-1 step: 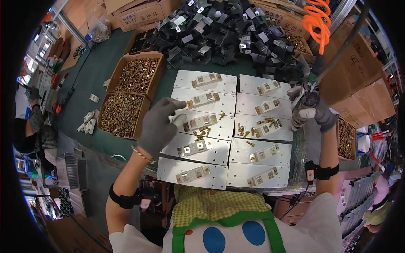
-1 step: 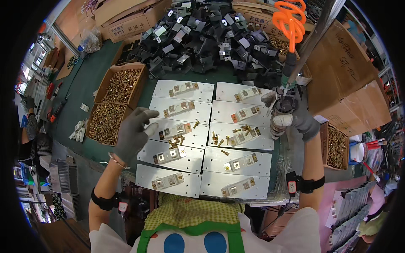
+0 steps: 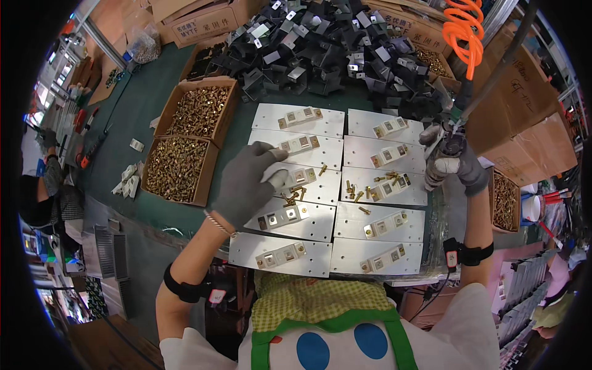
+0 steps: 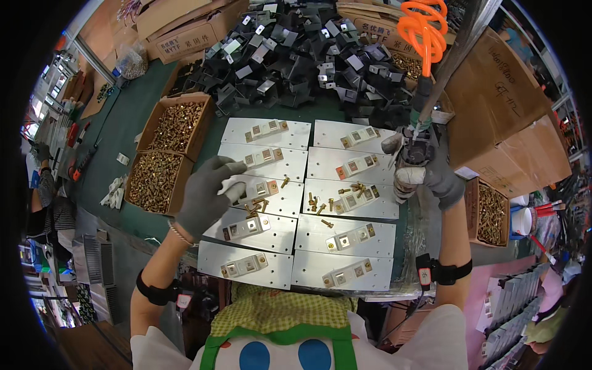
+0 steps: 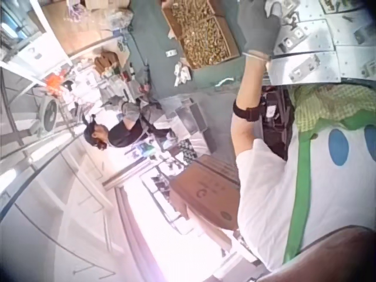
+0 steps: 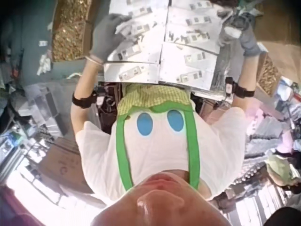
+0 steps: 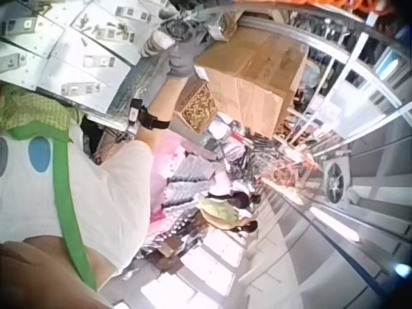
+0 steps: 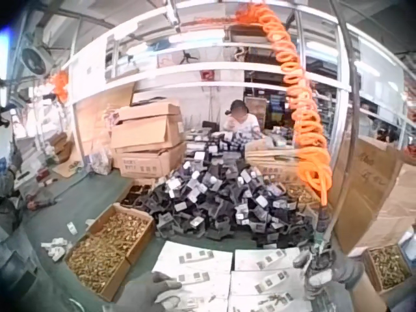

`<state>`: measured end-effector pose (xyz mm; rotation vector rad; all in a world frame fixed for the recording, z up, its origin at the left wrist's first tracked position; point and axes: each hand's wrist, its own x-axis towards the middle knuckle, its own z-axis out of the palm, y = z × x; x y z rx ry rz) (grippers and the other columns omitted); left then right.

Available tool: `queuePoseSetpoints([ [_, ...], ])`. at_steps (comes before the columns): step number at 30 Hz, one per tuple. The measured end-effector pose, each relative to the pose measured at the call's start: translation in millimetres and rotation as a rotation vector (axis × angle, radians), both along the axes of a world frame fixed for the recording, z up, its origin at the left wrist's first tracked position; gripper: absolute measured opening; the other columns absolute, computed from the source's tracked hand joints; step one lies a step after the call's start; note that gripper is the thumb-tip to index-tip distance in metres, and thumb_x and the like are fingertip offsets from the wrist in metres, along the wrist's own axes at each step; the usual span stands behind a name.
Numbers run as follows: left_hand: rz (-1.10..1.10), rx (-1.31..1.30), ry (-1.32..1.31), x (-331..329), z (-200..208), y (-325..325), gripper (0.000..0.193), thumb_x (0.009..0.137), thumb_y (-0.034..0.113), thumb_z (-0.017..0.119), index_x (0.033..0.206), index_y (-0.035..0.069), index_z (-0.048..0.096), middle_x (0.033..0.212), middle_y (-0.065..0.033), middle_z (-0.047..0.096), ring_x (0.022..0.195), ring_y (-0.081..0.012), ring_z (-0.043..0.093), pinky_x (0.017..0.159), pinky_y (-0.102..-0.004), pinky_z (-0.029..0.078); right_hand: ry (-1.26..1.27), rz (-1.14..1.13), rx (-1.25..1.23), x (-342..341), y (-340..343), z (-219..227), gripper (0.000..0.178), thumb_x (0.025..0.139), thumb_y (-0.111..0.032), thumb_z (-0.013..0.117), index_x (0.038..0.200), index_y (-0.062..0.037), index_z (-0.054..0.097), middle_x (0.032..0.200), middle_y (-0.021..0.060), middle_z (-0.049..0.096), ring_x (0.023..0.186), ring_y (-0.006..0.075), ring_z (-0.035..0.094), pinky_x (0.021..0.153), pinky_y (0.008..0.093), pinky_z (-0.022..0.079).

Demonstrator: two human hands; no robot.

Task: Assembling electronic components onto a metal base plate using a power screwdriver.

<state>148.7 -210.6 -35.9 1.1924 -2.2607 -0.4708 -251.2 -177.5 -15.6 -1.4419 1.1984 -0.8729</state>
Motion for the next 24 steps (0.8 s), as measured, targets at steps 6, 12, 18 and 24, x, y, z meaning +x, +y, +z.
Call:
queuePoseSetpoints([
  [6, -0.117, -0.124, -0.349, -69, -22, -9, 0.020, 0.068, 0.018, 0.064, 0.085, 0.008, 0.062, 0.089, -0.0074, 0.055, 0.089, -0.0250, 0.051, 0.075, -0.0358, 0.041, -0.289, -0.257, -0.312, 12, 37, 0, 0.056, 0.066, -0.014, 0.070, 0.115, 0.0005, 0.045, 0.103, 0.0120, 0.055, 0.092, 0.0218, 0.056, 0.082, 0.0345, 0.047],
  [12, -0.295, -0.143, 0.042, -72, -4, 13, 0.015, 0.072, 0.006, 0.059, 0.087, 0.006, 0.054, 0.083, -0.0071, 0.055, 0.079, -0.0258, 0.053, 0.068, -0.0359, 0.043, -0.847, -0.107, -0.510, 57, 68, 38, 0.062, 0.073, -0.025, 0.068, 0.121, -0.0008, 0.037, 0.107, 0.0140, 0.051, 0.097, 0.0262, 0.051, 0.086, 0.0392, 0.043],
  [18, -0.307, 0.339, 0.499, -52, 12, 65, 0.029, 0.077, -0.004, 0.057, 0.105, 0.001, 0.051, 0.090, -0.0094, 0.062, 0.081, -0.0151, 0.060, 0.072, -0.0276, 0.048, -1.046, 0.122, -0.609, 134, 63, 74, 0.051, 0.080, -0.022, 0.055, 0.121, -0.0004, 0.033, 0.108, 0.0125, 0.046, 0.098, 0.0252, 0.045, 0.080, 0.0359, 0.040],
  [24, -0.305, 0.299, 0.637, -38, 7, 78, 0.037, 0.077, 0.001, 0.059, 0.112, 0.002, 0.048, 0.092, -0.0096, 0.063, 0.080, -0.0191, 0.063, 0.071, -0.0281, 0.050, -0.987, 0.132, -0.606, 154, 54, 75, 0.054, 0.078, -0.023, 0.057, 0.121, -0.0014, 0.031, 0.106, 0.0122, 0.047, 0.094, 0.0248, 0.046, 0.076, 0.0356, 0.041],
])
